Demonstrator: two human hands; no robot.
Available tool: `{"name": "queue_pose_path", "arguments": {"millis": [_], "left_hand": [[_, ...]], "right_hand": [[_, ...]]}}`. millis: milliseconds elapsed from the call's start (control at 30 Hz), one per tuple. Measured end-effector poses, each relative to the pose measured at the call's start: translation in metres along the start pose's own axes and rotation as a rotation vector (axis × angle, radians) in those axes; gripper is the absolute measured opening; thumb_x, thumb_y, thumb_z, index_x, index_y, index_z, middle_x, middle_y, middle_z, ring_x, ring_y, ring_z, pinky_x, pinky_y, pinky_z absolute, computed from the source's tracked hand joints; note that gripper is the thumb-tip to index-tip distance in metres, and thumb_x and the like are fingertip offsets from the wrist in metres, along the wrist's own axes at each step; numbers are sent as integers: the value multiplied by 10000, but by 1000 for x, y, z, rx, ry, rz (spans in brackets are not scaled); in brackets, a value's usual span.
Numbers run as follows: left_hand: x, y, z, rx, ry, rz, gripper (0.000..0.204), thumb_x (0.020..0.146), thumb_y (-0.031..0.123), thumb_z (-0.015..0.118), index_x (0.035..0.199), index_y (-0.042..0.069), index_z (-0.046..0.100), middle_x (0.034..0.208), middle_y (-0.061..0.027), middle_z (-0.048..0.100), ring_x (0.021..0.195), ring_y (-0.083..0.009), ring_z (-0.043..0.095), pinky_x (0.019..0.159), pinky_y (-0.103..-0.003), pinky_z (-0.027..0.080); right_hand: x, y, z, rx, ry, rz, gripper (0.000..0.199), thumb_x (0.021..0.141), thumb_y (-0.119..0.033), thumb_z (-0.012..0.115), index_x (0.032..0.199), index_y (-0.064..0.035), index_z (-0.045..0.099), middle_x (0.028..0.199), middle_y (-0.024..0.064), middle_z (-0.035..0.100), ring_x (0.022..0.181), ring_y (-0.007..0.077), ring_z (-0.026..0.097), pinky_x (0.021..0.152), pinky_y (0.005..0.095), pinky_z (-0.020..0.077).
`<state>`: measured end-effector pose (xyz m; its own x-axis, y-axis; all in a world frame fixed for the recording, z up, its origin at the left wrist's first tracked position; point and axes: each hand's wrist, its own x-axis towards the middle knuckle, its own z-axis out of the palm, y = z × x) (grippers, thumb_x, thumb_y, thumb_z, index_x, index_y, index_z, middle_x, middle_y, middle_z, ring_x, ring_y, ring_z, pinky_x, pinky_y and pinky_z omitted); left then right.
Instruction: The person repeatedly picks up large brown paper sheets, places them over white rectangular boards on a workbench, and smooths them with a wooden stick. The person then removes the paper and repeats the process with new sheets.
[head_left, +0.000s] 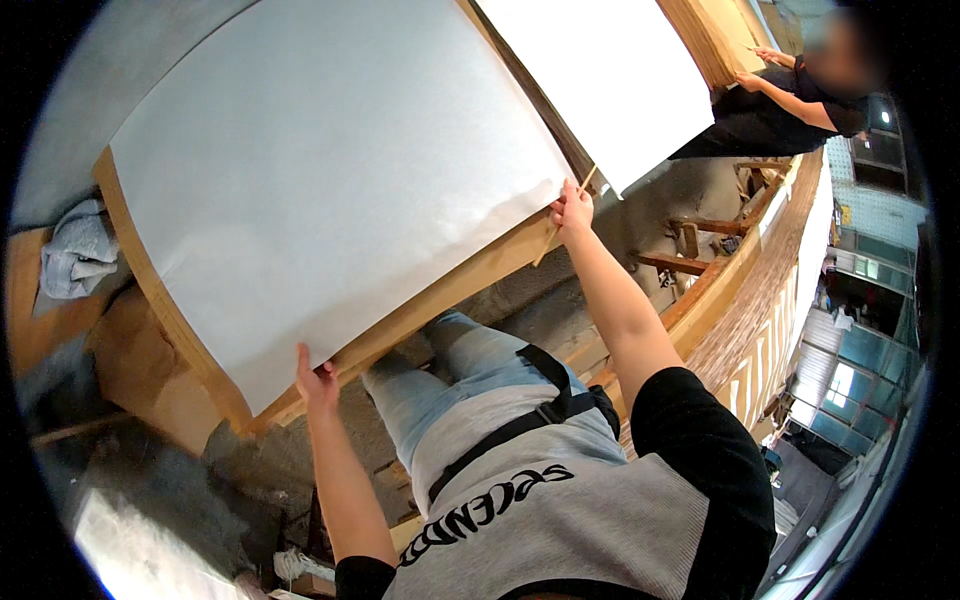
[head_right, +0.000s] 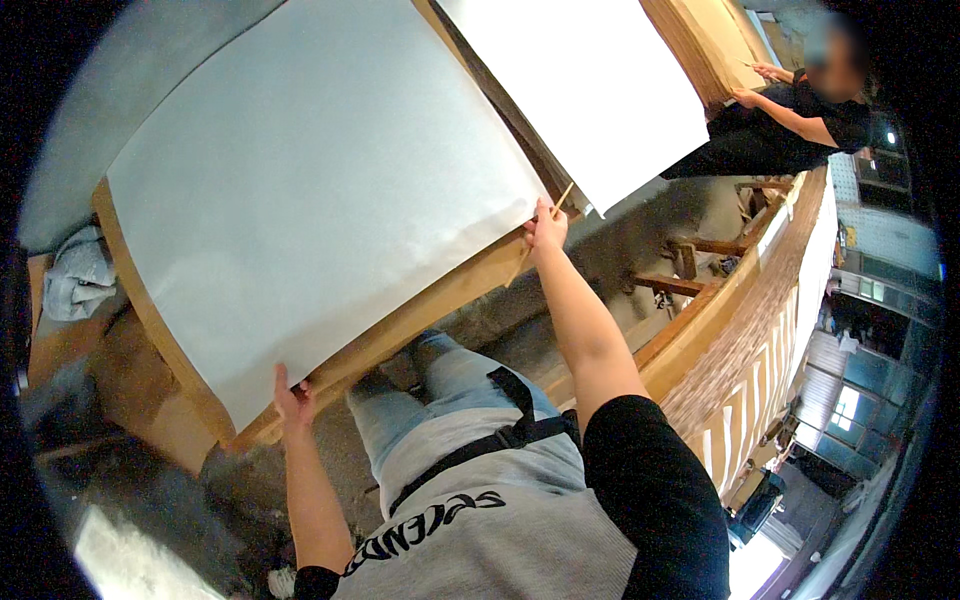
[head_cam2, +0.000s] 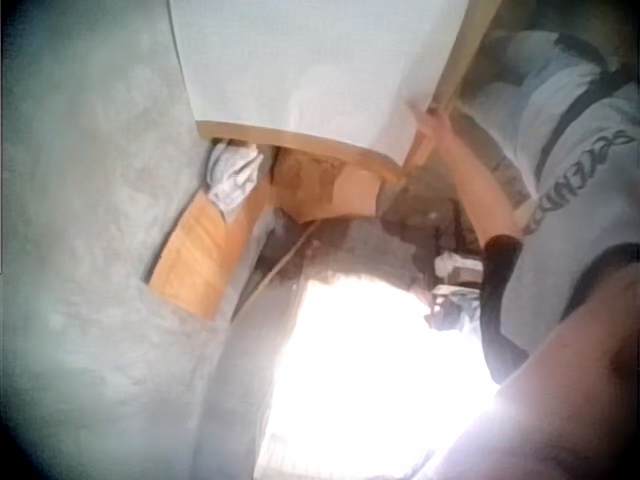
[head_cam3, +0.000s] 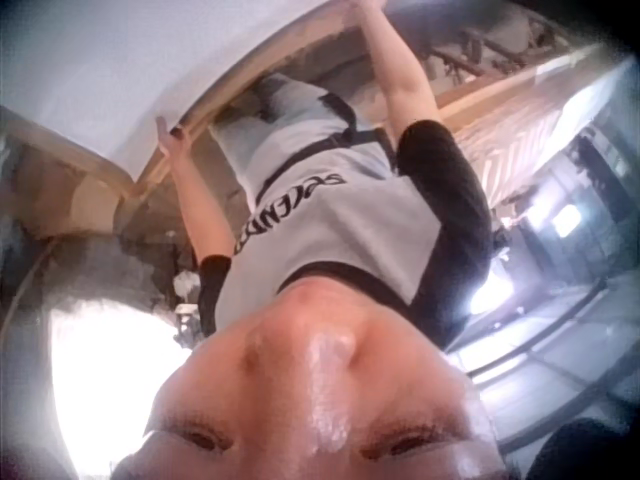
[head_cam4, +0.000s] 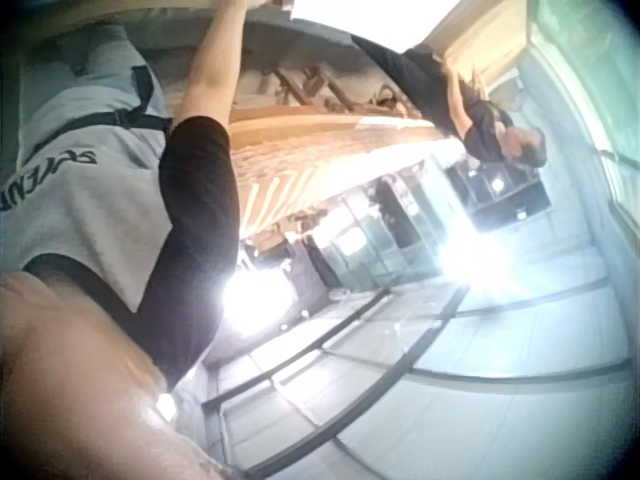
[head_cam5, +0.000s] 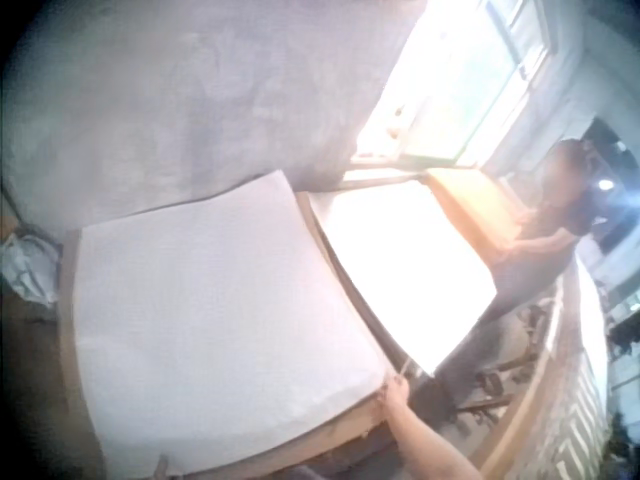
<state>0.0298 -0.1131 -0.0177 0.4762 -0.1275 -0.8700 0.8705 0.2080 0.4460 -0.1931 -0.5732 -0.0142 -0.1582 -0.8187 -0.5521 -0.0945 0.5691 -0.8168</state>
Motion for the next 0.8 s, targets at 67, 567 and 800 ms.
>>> {"name": "queue_pose_path", "arguments": {"millis": [67, 567, 800], "left_hand": [[3, -2, -1, -3, 41, -7, 235, 832, 299, 571, 935, 91, 535, 652, -15, 528, 435, -115, 426, 375, -239, 324], [-23, -1, 15, -142, -7, -8, 279, 804, 367, 583, 847, 99, 518, 579, -35, 502, 371, -149, 438, 326, -251, 317], [-17, -12, 14, 0, 62, 52, 318, 823, 403, 553, 851, 90, 505, 559, -44, 486, 369, -141, 425, 323, -257, 306]], "right_hand": [[-14, -2, 1, -61, -52, -7, 315, 783, -313, 639, 843, -51, 473, 678, 26, 496, 480, 99, 487, 342, 222, 320], [-87, 12, 33, -327, -856, 543, 327, 833, -394, 539, 671, -112, 502, 514, -4, 463, 369, 78, 335, 338, 216, 218], [-93, 19, 37, -668, -746, 314, 288, 841, -349, 554, 687, -113, 492, 532, -6, 471, 397, 75, 367, 343, 209, 240]]}}
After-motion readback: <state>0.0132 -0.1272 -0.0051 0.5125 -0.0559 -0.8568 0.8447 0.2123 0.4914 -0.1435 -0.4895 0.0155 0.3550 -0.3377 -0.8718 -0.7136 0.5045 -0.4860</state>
